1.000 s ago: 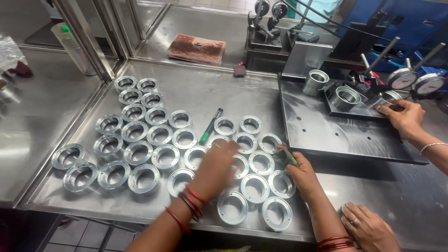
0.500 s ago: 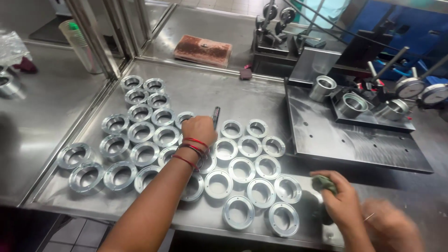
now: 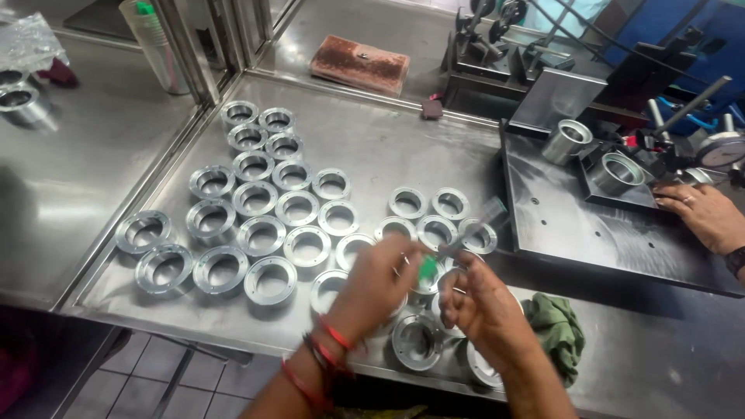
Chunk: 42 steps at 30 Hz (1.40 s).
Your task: Marking and cleaning circular metal parts at a fabrication workstation.
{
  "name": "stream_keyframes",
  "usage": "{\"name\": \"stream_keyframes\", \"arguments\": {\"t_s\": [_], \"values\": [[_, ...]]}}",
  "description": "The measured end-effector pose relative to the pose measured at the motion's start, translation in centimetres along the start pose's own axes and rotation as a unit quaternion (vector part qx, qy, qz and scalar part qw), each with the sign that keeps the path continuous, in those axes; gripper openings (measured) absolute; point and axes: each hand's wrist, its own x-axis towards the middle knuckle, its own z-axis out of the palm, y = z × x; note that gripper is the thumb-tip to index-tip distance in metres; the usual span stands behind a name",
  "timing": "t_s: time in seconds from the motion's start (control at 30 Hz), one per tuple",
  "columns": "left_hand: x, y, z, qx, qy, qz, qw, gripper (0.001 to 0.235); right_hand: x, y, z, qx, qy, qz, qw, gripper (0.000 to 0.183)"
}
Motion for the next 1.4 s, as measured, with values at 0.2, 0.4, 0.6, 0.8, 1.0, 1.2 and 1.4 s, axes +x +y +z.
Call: {"name": "stream_keyframes", "arguments": {"t_s": [0.2,0.4,0.6,0.8,1.0,1.2,1.4], "values": [[-7.5,0.8,0.1,0.021,-0.062,-0.024,0.998,0.031,0.2,3.7,1.8,0.073,0.015,0.014,0.997,0.021],[-10.1,-1.6,-1.7,-0.441,-0.236,-0.345,0.794,0.038,2.7,2.3,1.3,0.116,-0.043,-0.039,0.992,0.017],[-11.7,-1.7,-2.3,-0.396,-0.237,-0.347,0.816,0.035,5.3,1.0,6.1,-0.261,-0.032,-0.105,0.959,0.019],[-11.8,-0.3,-3.9,-0.196,-0.186,-0.276,0.922,0.04,6.7,3.8,7.7,-0.487,-0.001,-0.282,0.826,0.02],[-11.2,0.4,-5.1,-0.086,-0.171,-0.266,0.945,0.043,6.8,2.7,8.1,-0.521,-0.008,-0.267,0.811,0.024],[-11.4,0.8,-4.5,-0.077,-0.188,-0.225,0.953,0.042,5.8,1.6,8.0,-0.501,-0.005,-0.206,0.841,0.021],[-11.7,1.2,-4.5,-0.051,-0.232,-0.199,0.951,0.042,3.3,3.2,8.0,-0.461,-0.077,-0.242,0.85,0.022]]}}
